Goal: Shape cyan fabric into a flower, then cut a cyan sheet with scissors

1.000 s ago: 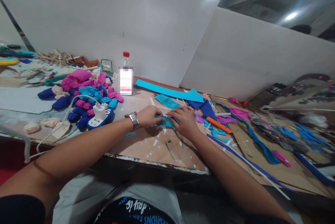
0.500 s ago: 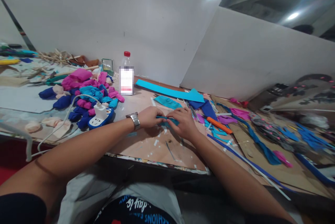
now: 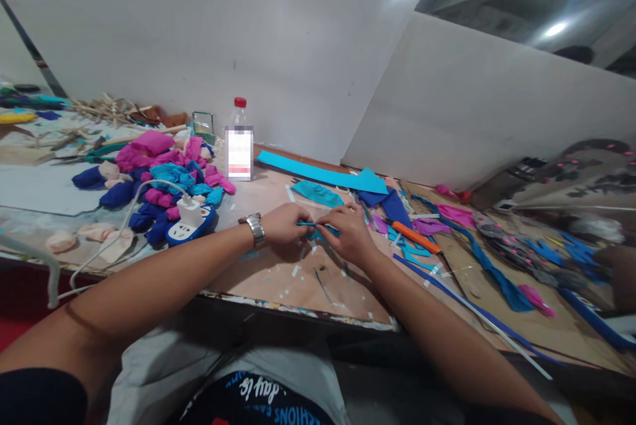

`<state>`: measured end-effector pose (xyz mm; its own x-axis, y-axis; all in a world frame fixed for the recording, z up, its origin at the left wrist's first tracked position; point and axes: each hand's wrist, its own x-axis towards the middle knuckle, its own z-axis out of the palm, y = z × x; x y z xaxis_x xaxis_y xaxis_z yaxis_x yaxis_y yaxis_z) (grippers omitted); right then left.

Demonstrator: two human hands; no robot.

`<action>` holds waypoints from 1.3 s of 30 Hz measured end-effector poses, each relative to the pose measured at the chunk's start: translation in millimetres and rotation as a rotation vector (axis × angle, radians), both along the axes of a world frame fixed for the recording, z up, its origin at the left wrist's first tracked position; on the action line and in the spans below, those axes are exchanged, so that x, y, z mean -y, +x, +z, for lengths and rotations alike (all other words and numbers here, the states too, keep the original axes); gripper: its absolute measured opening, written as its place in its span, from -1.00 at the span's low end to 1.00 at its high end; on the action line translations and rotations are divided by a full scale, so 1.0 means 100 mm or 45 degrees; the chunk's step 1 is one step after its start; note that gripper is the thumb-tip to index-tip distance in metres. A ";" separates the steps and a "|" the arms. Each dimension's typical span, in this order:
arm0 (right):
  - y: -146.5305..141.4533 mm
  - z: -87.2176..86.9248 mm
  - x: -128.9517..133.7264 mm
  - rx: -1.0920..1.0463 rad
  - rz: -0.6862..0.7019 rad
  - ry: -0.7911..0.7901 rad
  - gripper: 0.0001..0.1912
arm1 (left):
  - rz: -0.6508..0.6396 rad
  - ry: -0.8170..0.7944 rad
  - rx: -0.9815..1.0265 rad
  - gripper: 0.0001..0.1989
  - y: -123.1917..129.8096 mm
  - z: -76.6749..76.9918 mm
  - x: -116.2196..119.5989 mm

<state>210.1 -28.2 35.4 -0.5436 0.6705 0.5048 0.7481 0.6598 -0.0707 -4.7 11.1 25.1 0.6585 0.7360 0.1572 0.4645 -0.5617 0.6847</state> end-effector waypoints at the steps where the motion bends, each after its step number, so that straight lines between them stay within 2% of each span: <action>1: 0.00 0.00 0.00 0.005 0.006 0.011 -0.86 | -0.001 -0.019 0.005 -0.72 0.00 0.00 0.00; 8: 0.00 0.02 0.01 0.020 0.087 0.080 -0.88 | -0.100 -0.331 0.127 -0.72 0.02 -0.03 -0.04; 12: -0.01 0.05 0.04 0.031 0.083 0.084 -0.87 | -0.111 -0.414 0.163 -0.75 0.03 -0.04 -0.05; 17: -0.01 0.06 0.05 0.032 0.084 0.080 -0.87 | -0.109 -0.538 0.216 -0.58 0.03 -0.05 -0.07; 20: -0.01 0.05 0.05 0.033 0.086 0.071 -0.89 | -0.104 -0.580 0.232 -0.64 0.04 -0.04 -0.07; 24: 0.00 0.03 0.04 0.040 0.072 0.064 -0.90 | -0.042 -0.562 0.250 -0.73 0.04 -0.03 -0.05; 34: -0.01 0.05 0.05 0.032 0.053 0.091 -0.89 | -0.005 -0.444 0.231 -0.72 0.00 0.07 0.01; 39: -0.02 0.04 0.04 0.035 0.020 0.085 -0.86 | 0.004 -0.177 0.132 -0.74 -0.02 0.14 0.04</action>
